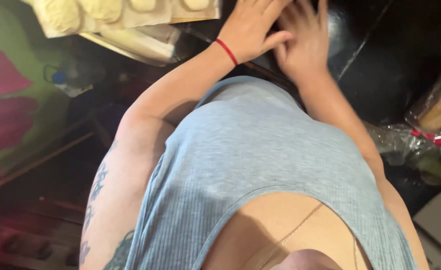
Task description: Shaping small portions of dough into balls and placing them on a tray
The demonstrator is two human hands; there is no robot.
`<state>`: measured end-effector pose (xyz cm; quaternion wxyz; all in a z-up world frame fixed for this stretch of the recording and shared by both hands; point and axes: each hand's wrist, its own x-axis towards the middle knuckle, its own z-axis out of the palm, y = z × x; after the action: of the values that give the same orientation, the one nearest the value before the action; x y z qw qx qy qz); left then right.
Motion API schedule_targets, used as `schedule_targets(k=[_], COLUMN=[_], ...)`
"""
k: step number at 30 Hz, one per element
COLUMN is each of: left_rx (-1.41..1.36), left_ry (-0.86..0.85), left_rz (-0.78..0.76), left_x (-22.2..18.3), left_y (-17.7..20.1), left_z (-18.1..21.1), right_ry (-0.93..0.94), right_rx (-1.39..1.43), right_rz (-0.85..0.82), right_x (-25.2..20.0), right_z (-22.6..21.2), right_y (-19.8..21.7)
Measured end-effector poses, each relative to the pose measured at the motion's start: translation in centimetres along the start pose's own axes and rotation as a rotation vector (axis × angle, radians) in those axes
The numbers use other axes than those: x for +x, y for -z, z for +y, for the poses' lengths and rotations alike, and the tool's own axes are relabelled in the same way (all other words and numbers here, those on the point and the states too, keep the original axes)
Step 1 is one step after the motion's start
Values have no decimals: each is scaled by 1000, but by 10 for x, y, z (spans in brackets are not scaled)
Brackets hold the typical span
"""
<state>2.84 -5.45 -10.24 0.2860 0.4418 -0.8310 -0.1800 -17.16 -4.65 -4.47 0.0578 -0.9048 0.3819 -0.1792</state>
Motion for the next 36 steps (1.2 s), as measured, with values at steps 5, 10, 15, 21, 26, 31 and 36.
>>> schedule_targets(k=[5, 10, 15, 21, 26, 31, 36], left_rx=[63, -1, 63, 70, 63, 67, 110], left_ry=[38, 5, 46, 50, 62, 46, 67], left_rz=[14, 77, 104, 128, 121, 123, 61], left_x=[1, 3, 4, 3, 2, 3, 0], left_y=[4, 5, 2, 2, -4, -4, -1], left_z=[5, 6, 6, 6, 4, 4, 6], right_ry=[-164, -115, -5, -72, -48, 38, -71], right_rx=[-176, -30, 56, -93, 8, 161, 54], right_rz=[-34, -38, 16, -35, -74, -100, 79], right_x=[1, -43, 3, 3, -34, 27, 14], right_z=[45, 12, -7, 51, 21, -16, 44], right_y=[15, 29, 4, 12, 25, 12, 14])
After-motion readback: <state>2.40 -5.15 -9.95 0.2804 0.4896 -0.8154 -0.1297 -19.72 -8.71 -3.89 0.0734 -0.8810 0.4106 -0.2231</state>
